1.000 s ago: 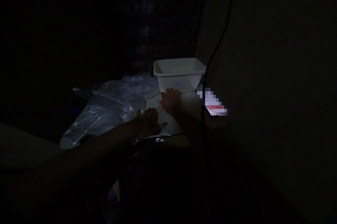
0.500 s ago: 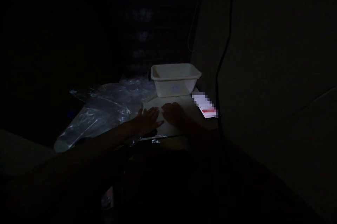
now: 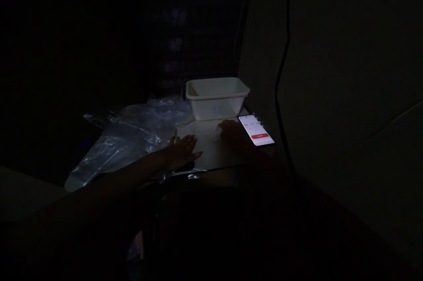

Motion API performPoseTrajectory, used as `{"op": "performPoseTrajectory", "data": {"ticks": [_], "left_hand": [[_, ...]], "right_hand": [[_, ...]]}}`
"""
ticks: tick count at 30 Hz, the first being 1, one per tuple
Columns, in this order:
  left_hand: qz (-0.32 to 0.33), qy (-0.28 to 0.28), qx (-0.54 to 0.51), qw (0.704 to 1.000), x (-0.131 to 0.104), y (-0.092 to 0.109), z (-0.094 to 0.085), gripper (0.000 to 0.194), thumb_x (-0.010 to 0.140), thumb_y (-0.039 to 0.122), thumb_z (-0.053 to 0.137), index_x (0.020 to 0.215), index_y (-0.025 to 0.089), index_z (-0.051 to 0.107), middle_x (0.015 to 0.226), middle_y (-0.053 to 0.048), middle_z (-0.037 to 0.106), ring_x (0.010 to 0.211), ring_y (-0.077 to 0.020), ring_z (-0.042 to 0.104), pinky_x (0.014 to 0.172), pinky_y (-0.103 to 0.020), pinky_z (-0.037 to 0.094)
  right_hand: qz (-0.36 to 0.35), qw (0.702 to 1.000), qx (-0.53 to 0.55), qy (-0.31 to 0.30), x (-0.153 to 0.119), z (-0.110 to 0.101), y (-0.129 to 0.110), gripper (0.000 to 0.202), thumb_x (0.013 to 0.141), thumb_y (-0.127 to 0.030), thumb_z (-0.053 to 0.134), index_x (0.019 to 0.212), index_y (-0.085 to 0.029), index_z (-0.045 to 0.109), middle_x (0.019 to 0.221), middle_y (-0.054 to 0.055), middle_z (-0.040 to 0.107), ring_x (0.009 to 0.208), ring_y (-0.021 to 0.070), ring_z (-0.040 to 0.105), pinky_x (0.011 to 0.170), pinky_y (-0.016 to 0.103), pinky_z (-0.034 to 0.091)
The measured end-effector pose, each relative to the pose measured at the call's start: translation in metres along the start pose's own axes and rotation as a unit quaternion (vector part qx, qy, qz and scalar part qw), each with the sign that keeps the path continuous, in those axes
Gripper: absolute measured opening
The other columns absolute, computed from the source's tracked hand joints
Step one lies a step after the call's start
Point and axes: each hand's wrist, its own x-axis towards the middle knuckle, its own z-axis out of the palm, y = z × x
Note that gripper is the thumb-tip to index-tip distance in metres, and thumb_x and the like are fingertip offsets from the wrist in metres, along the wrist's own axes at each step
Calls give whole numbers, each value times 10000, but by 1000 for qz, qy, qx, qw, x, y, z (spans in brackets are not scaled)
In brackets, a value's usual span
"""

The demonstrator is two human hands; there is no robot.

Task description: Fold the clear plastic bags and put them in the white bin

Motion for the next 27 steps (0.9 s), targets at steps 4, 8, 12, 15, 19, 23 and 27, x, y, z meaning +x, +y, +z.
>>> {"op": "performPoseTrajectory", "data": {"ticks": [4,8,12,15,19,23,27], "left_hand": [[-6,2,2,1000,-1,3,0,685,776,536,64,1295,92,109,1358,-106,38,1242,-228,22,936,-518,92],[-10,-6,3,1000,0,7,5,692,769,549,83,1298,104,100,1360,-95,43,1242,-228,29,942,-509,90],[-4,2,3,1000,-2,9,7,689,771,544,70,1298,102,100,1361,-96,59,1241,-235,29,940,-512,97],[3,-3,-1,1000,-4,10,4,698,766,553,69,1295,101,121,1362,-101,57,1240,-245,28,942,-506,97],[9,4,-1,1000,-6,10,-1,651,788,516,65,1283,108,176,1360,-115,106,1234,-262,68,931,-504,124],[48,58,1,997,-6,4,-4,591,803,492,60,1230,154,289,1332,-118,224,1209,-252,177,915,-488,167],[69,69,11,995,-6,-4,-9,513,805,427,206,1242,163,250,1345,-120,184,1209,-244,174,909,-477,193]], "right_hand": [[-3,999,11,-41,7,-9,7,272,730,-128,349,832,-137,600,894,81,587,836,178,484,688,284,327],[-31,996,32,-72,13,-2,1,283,714,-122,379,884,-170,599,929,59,575,868,165,469,707,277,322],[1,999,-2,-54,21,7,-7,393,710,-96,352,1045,-194,532,989,85,547,892,187,464,701,305,331],[21,998,-15,-57,28,11,-9,423,721,-119,345,1112,-204,482,993,94,546,887,201,474,683,309,346],[50,997,-22,-59,33,11,-6,439,710,-118,356,1128,-194,464,1008,101,544,906,210,479,693,311,352],[33,998,-9,-52,26,6,1,415,714,-101,342,1096,-166,490,1004,101,554,891,188,494,702,292,355],[5,999,-1,-45,8,1,11,403,690,-62,341,1031,-144,541,992,89,580,870,172,514,714,292,362]]}}
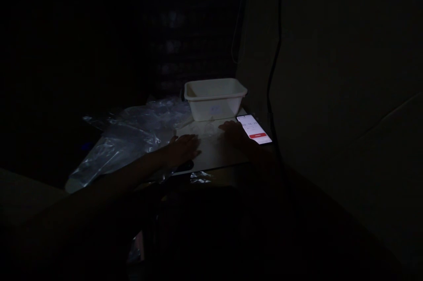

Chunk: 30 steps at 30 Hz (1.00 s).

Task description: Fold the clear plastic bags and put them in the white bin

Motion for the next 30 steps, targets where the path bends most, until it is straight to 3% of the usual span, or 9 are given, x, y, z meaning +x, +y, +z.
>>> {"op": "performPoseTrajectory", "data": {"ticks": [6,9,14,19,21,26,30], "left_hand": [[40,-119,-10,992,-13,5,-10,944,577,432,545,1293,118,16,1355,-176,23,1231,-284,38,922,-491,162],[65,-129,-1,990,-17,16,-6,1015,533,448,581,1293,113,-1,1352,-184,-7,1229,-293,11,938,-484,121],[91,-73,12,993,-12,28,1,766,703,384,447,1296,156,19,1362,-146,-2,1235,-261,-3,942,-489,99],[119,-66,32,990,-13,23,5,881,644,413,530,1296,174,-11,1363,-142,-15,1231,-281,-17,937,-500,89],[114,-60,31,991,-14,20,8,820,687,406,486,1298,166,-6,1363,-143,-2,1234,-272,-5,939,-488,97],[117,-42,-13,992,-11,18,8,527,815,400,247,1291,211,125,1368,-96,63,1241,-222,43,941,-459,123],[110,-15,-48,993,-5,19,1,448,840,358,187,1271,237,208,1364,-55,133,1236,-189,111,944,-426,156]], "right_hand": [[-67,997,-1,24,-25,5,16,376,729,-103,335,1045,-137,534,996,83,596,853,182,543,724,321,374],[-115,993,-12,13,-34,9,20,358,755,-119,318,1043,-136,530,1005,95,590,833,181,558,698,314,392],[-161,987,-9,15,-42,15,21,369,722,-90,344,1036,-141,531,1098,104,538,971,198,507,785,357,382],[-150,989,3,15,-45,17,22,389,703,-108,370,1064,-139,513,1131,102,515,997,199,492,814,359,371],[-150,988,14,28,-49,20,23,400,709,-146,380,1094,-130,488,1163,102,489,1034,198,463,845,360,350],[-155,986,48,48,-58,25,22,421,736,-218,376,1138,-117,447,1191,109,460,1086,195,416,894,378,306],[-155,987,40,36,-57,26,20,438,728,-230,398,1142,-96,441,1192,124,455,1092,203,410,888,369,314]]}}
